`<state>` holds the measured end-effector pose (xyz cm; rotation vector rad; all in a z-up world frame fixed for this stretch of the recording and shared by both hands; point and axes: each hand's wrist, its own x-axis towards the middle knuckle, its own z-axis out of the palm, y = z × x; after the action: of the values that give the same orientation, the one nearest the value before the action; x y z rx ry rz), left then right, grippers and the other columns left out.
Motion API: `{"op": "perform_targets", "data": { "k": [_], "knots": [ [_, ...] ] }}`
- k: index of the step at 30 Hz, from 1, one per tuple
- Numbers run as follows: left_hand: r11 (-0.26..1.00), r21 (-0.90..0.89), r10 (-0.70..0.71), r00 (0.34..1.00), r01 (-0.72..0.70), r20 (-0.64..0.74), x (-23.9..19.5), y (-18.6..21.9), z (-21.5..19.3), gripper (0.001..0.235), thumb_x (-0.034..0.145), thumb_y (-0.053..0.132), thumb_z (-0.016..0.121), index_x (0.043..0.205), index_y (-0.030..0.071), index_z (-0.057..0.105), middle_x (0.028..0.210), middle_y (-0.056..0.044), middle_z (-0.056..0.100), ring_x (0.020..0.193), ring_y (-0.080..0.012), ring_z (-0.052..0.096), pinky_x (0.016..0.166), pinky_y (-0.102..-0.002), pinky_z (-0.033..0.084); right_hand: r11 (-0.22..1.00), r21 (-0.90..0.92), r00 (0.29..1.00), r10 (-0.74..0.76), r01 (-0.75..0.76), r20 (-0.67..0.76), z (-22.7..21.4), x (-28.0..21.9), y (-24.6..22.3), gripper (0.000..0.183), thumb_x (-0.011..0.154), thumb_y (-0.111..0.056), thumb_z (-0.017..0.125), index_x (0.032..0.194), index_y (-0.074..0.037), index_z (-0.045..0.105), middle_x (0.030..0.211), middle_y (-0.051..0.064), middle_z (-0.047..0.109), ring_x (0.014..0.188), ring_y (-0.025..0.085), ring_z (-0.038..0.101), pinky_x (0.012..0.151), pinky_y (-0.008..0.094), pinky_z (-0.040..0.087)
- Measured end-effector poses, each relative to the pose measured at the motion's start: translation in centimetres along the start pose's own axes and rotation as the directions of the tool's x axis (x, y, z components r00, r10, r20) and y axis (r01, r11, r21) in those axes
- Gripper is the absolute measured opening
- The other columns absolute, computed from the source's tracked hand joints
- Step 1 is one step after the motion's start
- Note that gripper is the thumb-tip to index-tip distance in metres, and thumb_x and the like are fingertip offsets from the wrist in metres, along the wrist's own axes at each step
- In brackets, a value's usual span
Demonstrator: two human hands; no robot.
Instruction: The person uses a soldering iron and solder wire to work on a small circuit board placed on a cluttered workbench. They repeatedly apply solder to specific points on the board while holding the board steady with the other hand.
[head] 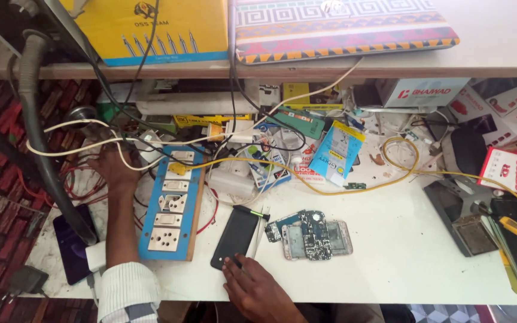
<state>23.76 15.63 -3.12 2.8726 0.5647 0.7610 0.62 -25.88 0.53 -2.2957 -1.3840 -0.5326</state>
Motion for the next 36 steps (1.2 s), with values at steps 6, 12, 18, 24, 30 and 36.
{"op": "perform_targets", "data": {
  "k": [6,12,18,24,30,36],
  "knots": [
    [0.99,-0.077,0.102,0.977,-0.118,-0.189,1.5,-0.1,-1.5,0.027,0.102,0.021,0.068,0.124,0.007,0.064,0.122,-0.017,0.067,0.118,-0.0402,0.057,0.104,-0.062,0.027,1.0,0.013,1.0,0.012,-0.011,-0.008,-0.4,0.3,-0.2,0.035,0.098,-0.015,0.07,0.119,0.012,0.067,0.13,0.026,0.066,0.124,0.041,0.061,0.108,0.047,0.051],
    [0.801,-0.598,-0.141,0.972,0.002,-0.186,-0.7,-1.2,-5.9,0.028,0.106,0.007,0.064,0.131,0.0,0.055,0.116,-0.018,0.065,0.107,-0.0296,0.064,0.092,-0.042,0.049,0.998,0.017,0.998,0.055,-0.055,0.005,-0.7,0.5,-0.6,0.037,0.098,-0.016,0.068,0.122,0.012,0.065,0.132,0.026,0.065,0.123,0.041,0.06,0.104,0.046,0.051],
    [0.558,-0.825,-0.069,0.986,-0.087,-0.151,-6.8,-1.0,-9.9,0.024,0.104,-0.004,0.066,0.125,-0.002,0.055,0.116,-0.02,0.062,0.105,-0.0239,0.064,0.09,-0.035,0.051,0.998,0.003,0.998,0.055,-0.055,-0.027,-1.3,0.9,-0.6,0.037,0.096,-0.014,0.068,0.122,0.012,0.065,0.13,0.025,0.065,0.121,0.041,0.06,0.104,0.046,0.051],
    [0.799,-0.509,0.343,0.938,-0.322,-0.054,-11.6,4.1,-19.5,0.039,0.091,-0.012,0.05,0.125,0.001,0.063,0.105,-0.018,0.068,0.1,-0.0251,0.069,0.091,-0.037,0.049,0.998,0.004,0.998,0.058,-0.058,-0.03,-1.7,1.0,-0.5,0.038,0.094,-0.013,0.069,0.123,0.012,0.065,0.13,0.024,0.066,0.12,0.04,0.061,0.104,0.045,0.051],
    [0.825,-0.558,-0.007,0.984,-0.093,-0.175,-14.0,7.8,-23.3,0.027,0.096,-0.01,0.049,0.12,-0.004,0.058,0.105,-0.016,0.072,0.078,-0.0287,0.063,0.072,-0.043,0.045,0.997,0.036,0.997,0.072,-0.071,-0.032,-1.1,0.5,-0.6,0.038,0.095,-0.013,0.069,0.124,0.011,0.065,0.132,0.023,0.066,0.122,0.039,0.06,0.105,0.043,0.051],
    [0.755,-0.652,-0.027,0.991,-0.067,-0.134,-17.8,8.4,-22.2,0.033,0.102,-0.01,0.044,0.131,-0.005,0.056,0.102,-0.016,0.073,0.062,-0.0207,0.057,0.055,-0.036,0.042,0.985,0.153,0.994,0.091,-0.081,-0.06,-2.4,2.0,-0.8,0.041,0.093,-0.011,0.071,0.13,0.004,0.063,0.131,0.019,0.067,0.125,0.034,0.061,0.108,0.044,0.05]
  ]
}}
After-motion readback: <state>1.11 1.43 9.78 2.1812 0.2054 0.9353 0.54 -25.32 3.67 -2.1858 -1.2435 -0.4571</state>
